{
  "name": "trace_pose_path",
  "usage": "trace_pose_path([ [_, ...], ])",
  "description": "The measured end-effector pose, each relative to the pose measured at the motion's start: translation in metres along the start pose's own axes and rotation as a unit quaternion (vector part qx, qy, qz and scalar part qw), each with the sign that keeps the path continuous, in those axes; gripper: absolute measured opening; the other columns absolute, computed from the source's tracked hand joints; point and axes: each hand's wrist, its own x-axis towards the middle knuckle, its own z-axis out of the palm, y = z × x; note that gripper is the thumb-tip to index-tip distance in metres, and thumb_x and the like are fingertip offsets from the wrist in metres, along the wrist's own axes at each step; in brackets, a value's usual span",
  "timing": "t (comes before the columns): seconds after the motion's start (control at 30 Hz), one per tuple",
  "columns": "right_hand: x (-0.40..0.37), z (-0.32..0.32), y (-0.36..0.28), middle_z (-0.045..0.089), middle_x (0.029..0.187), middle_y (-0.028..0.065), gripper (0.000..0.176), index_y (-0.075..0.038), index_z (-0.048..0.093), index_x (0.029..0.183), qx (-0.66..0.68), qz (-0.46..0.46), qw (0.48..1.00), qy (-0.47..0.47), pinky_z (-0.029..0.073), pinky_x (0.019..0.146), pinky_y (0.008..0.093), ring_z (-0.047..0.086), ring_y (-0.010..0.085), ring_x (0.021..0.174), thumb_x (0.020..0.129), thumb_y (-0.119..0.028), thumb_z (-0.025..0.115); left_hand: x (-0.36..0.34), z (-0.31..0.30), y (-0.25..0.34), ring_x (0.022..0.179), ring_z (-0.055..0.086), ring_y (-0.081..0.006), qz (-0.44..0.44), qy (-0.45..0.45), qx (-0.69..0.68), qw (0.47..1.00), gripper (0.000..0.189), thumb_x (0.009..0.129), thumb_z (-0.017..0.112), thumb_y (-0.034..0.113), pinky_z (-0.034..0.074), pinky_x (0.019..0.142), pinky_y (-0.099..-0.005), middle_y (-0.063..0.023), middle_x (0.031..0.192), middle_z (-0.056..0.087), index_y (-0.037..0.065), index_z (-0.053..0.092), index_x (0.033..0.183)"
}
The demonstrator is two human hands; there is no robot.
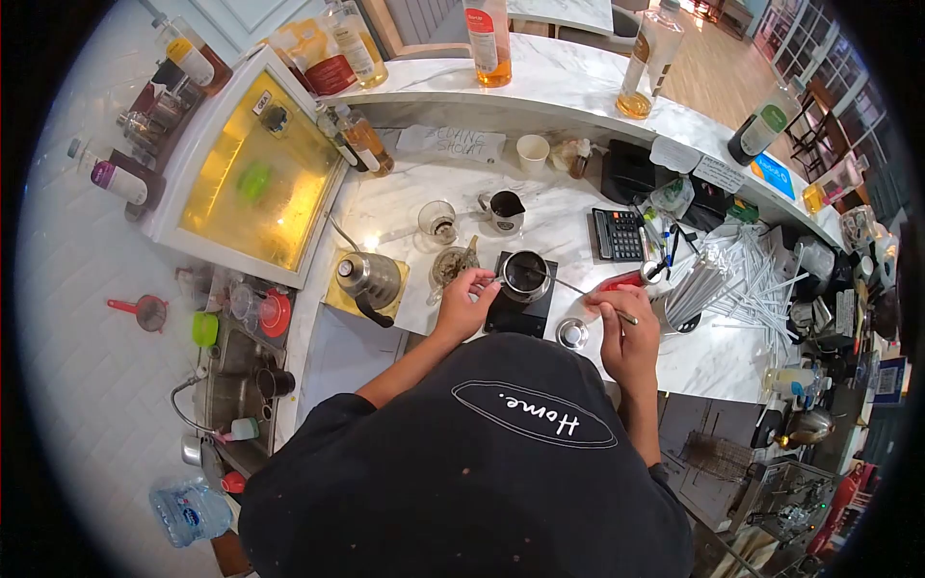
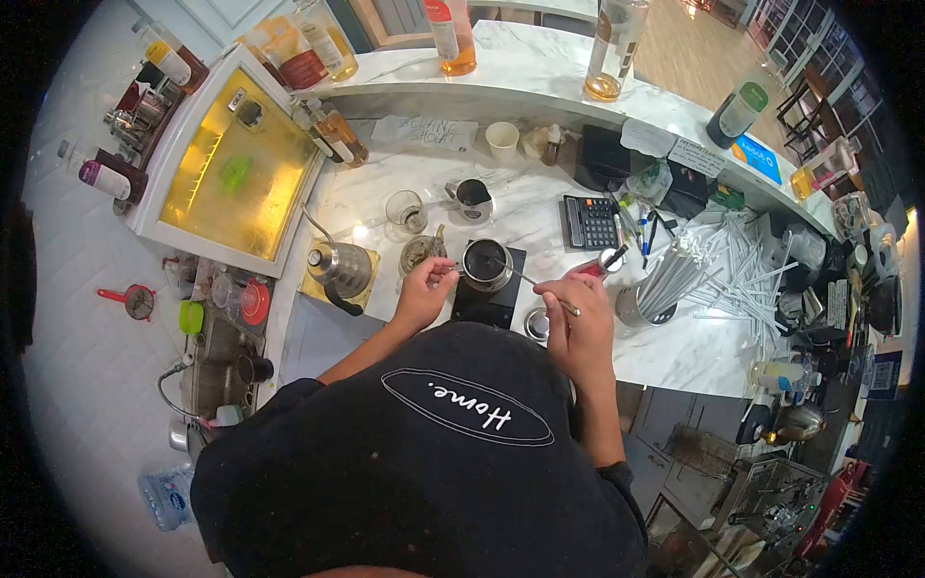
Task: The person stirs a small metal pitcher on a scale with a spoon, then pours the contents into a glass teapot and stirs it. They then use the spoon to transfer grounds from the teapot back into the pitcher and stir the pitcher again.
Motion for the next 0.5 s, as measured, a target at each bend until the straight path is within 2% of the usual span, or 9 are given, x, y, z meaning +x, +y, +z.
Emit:
trace_pose_path([
  [0.13,0.000,-0.003,0.004,0.073,0.093,0.0094,0.008,-0.003,0.071,0.098,-0.008,0.031,0.999,0.001,0.050,0.091,0.0472,0.069,0.0302,0.087,0.098,-0.002,0.063,0.002,0.001,0.001,0.084,0.062,-0.0102,0.014,0.003,0.006,1.000,0.023,0.099,0.072,0.020,0.050,0.074,-0.0281,-0.0030,0.098,0.072,0.003,0.071,0.114],
  [0.37,0.006,-0.002,-0.003,0.074,0.094,0.0099,0.009,-0.003,0.071,0.098,0.005,0.020,0.999,-0.032,0.050,0.096,0.0477,0.070,0.0297,0.090,0.097,-0.001,0.062,0.001,0.003,-0.007,0.085,0.064,-0.0102,0.017,0.024,-0.003,1.000,0.021,0.100,0.072,0.020,0.050,0.073,-0.0273,-0.0026,0.098,0.074,0.003,0.072,0.112],
  [0.5,0.008,-0.005,0.004,0.074,0.092,0.0097,0.008,-0.003,0.070,0.097,0.002,0.036,0.999,0.001,0.050,0.097,0.0483,0.071,0.0298,0.091,0.097,-0.002,0.062,0.003,0.004,-0.007,0.085,0.065,-0.0101,0.018,0.037,-0.002,0.999,0.018,0.100,0.071,0.018,0.051,0.073,-0.0271,-0.0028,0.096,0.074,0.003,0.073,0.109],
])
